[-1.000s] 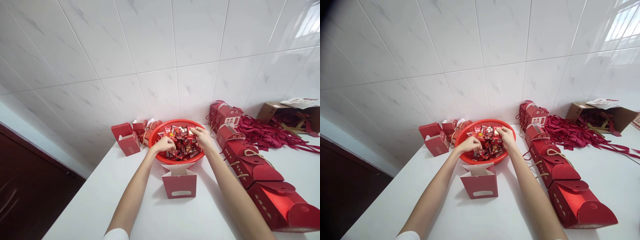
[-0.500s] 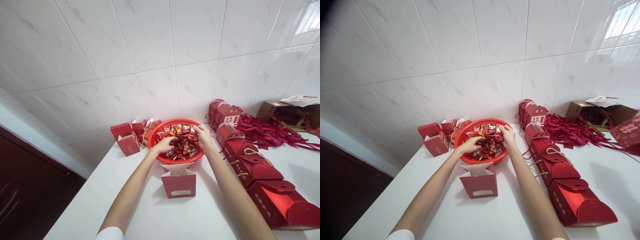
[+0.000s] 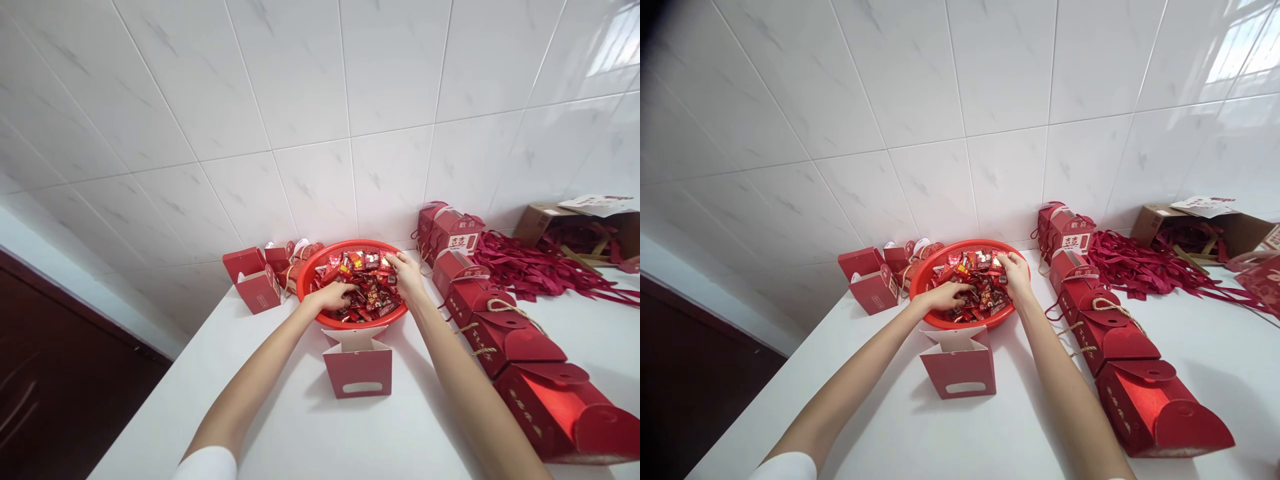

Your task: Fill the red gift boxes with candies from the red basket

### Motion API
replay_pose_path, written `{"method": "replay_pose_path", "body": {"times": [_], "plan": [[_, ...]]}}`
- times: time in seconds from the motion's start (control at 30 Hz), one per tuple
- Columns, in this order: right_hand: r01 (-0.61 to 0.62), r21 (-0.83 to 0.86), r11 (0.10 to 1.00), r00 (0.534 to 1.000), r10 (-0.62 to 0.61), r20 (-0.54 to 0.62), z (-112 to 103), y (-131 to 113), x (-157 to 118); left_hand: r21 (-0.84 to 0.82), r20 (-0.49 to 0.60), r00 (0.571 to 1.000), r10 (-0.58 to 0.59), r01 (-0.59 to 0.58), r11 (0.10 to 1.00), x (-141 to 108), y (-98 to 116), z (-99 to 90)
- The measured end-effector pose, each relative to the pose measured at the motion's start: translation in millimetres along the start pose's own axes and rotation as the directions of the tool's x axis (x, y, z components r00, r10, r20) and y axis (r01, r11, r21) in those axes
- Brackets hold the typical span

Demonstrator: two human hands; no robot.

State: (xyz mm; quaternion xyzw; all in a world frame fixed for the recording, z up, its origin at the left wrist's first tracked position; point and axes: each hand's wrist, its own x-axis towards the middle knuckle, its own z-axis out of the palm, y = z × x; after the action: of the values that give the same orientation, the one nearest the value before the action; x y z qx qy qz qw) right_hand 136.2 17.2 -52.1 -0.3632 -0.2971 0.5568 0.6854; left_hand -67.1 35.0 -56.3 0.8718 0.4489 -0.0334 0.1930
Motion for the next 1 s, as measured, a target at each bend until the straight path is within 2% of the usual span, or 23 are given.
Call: {"method": "replay_pose_path", "body": {"times": [0.23, 0.33, 0.4, 0.47, 0.67, 0.83, 0.93, 1.0], "plan": [[0.011, -0.012, 1.000, 1.000, -0.011, -0.001, 0.1, -0.6, -0.3, -0.153, 0.011, 0.992, 0.122, -0.119, 0.981, 6.7, -2.7, 0.8], [0.014, -0.016, 1.000, 1.000, -0.014, -0.001, 0.5, -0.8, -0.6, -0.238, -0.115, 0.986, 0.124, -0.149, 0.960, 4.6, -3.5, 1.8], [0.016, -0.016, 1.000, 1.000, -0.016, 0.000, 0.8, -1.1, -1.0, -0.288, -0.249, 0.963, 0.099, -0.171, 0.942, 1.5, -2.6, 1.4], [0.016, -0.016, 1.000, 1.000, -0.016, 0.002, 1.0, -1.4, -1.2, -0.329, -0.335, 0.940, 0.058, -0.175, 0.928, -1.7, -0.8, 0.4], [0.009, -0.008, 1.000, 1.000, -0.009, 0.007, 0.5, -1.6, 0.0, -0.417, -0.364, 0.929, -0.065, -0.100, 0.904, -6.7, 6.3, -2.4], [0.005, 0.001, 1.000, 1.000, -0.005, 0.005, 0.4, -1.4, 0.4, -0.426, -0.403, 0.909, -0.107, -0.083, 0.901, -9.5, 11.8, -5.3], [0.004, 0.003, 1.000, 1.000, -0.004, -0.002, 0.0, -1.6, 0.5, -0.409, -0.443, 0.887, -0.129, -0.072, 0.910, -10.7, 13.8, -7.3], [0.006, 0.005, 1.000, 1.000, -0.006, -0.007, -0.1, -1.7, 0.6, -0.367, -0.473, 0.863, -0.177, -0.010, 0.930, -10.7, 13.7, -8.1]]}}
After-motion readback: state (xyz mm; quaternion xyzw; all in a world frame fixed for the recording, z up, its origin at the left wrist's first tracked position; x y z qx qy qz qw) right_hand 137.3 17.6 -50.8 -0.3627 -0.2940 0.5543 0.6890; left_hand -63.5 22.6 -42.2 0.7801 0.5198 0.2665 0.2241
